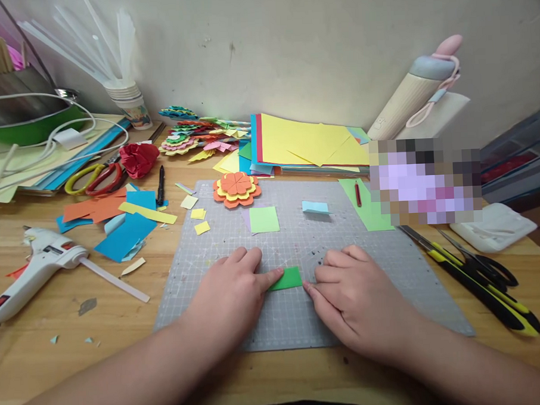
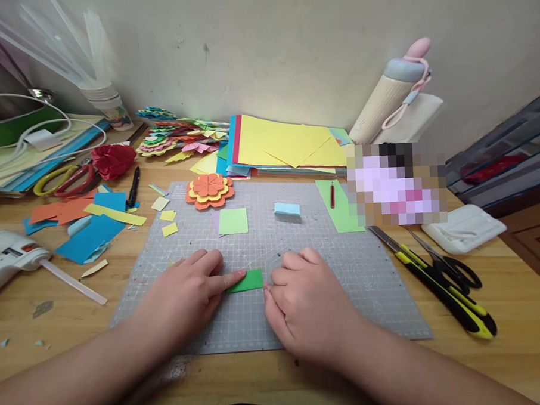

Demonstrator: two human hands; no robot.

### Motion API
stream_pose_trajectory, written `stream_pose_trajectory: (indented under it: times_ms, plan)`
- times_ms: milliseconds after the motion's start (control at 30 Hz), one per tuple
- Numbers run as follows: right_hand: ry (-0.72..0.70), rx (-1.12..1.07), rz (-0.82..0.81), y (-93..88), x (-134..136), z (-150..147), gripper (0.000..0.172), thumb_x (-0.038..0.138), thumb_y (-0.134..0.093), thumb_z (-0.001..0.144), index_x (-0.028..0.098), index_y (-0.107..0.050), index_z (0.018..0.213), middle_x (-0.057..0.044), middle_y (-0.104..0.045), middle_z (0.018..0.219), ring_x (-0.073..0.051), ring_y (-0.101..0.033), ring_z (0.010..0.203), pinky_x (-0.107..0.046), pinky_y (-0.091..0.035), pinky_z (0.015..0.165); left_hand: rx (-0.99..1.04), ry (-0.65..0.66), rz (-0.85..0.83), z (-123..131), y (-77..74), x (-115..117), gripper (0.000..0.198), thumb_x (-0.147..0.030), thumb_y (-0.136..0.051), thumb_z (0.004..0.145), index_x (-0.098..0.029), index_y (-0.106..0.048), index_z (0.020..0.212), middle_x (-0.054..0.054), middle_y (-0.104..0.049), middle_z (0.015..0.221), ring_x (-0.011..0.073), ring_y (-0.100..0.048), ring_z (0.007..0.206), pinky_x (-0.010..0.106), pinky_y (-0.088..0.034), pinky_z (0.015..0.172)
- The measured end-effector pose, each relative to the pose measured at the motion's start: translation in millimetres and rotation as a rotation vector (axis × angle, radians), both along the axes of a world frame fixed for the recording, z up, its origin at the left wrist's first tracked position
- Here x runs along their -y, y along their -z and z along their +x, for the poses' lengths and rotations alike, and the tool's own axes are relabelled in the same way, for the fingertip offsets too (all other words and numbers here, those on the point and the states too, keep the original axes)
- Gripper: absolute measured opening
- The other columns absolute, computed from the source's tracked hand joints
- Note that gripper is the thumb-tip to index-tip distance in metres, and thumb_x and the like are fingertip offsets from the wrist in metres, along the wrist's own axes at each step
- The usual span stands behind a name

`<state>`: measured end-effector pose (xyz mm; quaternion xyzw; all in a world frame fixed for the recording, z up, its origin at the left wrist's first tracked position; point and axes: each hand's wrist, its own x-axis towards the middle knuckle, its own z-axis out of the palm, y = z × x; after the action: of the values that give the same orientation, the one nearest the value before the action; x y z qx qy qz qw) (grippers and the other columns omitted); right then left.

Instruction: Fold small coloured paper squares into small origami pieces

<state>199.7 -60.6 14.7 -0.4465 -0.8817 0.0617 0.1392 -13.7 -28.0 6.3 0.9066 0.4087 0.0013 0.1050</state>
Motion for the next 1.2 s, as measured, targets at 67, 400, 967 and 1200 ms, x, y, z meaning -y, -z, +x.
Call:
stream_pose_trajectory:
  times_ms: [67,400,967,1200]
  plan:
    - [-0.031,-0.035,0.03,0.8,-0.3,4.4,0.03,0.016,-0.044,0.088,0.018,-0.056,0.061,-0.002,-0.059,0.062,-0.018,-0.043,0.067,-0.038,-0.025,0.065,0.0,-0.005,-0.01,-0.1,-0.6,-0.3,0.043,-0.015,-0.047,0.089,-0.039,-0.059,0.123,0.004,-0.053,0.085,0.0231,-0.05,0.084,0.032,-0.042,0.065]
    - [-0.339,-0.136,0.101,18.7,-3.7,8.2,0.006,0.013,-0.048,0.083,0.019,-0.05,0.081,0.002,-0.069,0.084,-0.015,-0.057,0.086,-0.038,-0.024,0.081,-0.007,-0.011,-0.014,0.1,0.5,-1.4,0.038,-0.02,-0.046,0.091,-0.04,-0.06,0.121,0.004,-0.054,0.086,0.0245,-0.051,0.085,0.034,-0.043,0.064]
    - [-0.427,-0.074,0.02,26.4,-8.5,2.1,0.009,0.017,-0.045,0.085,0.021,-0.05,0.091,0.0,-0.068,0.113,-0.017,-0.055,0.109,-0.041,-0.019,0.087,0.007,0.01,-0.008,-2.0,4.5,-1.8,0.037,-0.022,-0.047,0.091,-0.038,-0.059,0.122,0.004,-0.052,0.087,0.0231,-0.049,0.085,0.032,-0.041,0.066]
    - [-0.421,-0.106,-0.036,23.9,-9.6,-6.2,0.007,0.017,-0.046,0.084,0.021,-0.049,0.09,-0.001,-0.066,0.119,-0.016,-0.052,0.117,-0.04,-0.019,0.088,0.008,0.015,-0.005,-2.1,1.5,-0.6,0.032,-0.021,-0.047,0.091,-0.036,-0.064,0.113,0.004,-0.051,0.083,0.0242,-0.05,0.082,0.033,-0.04,0.062]
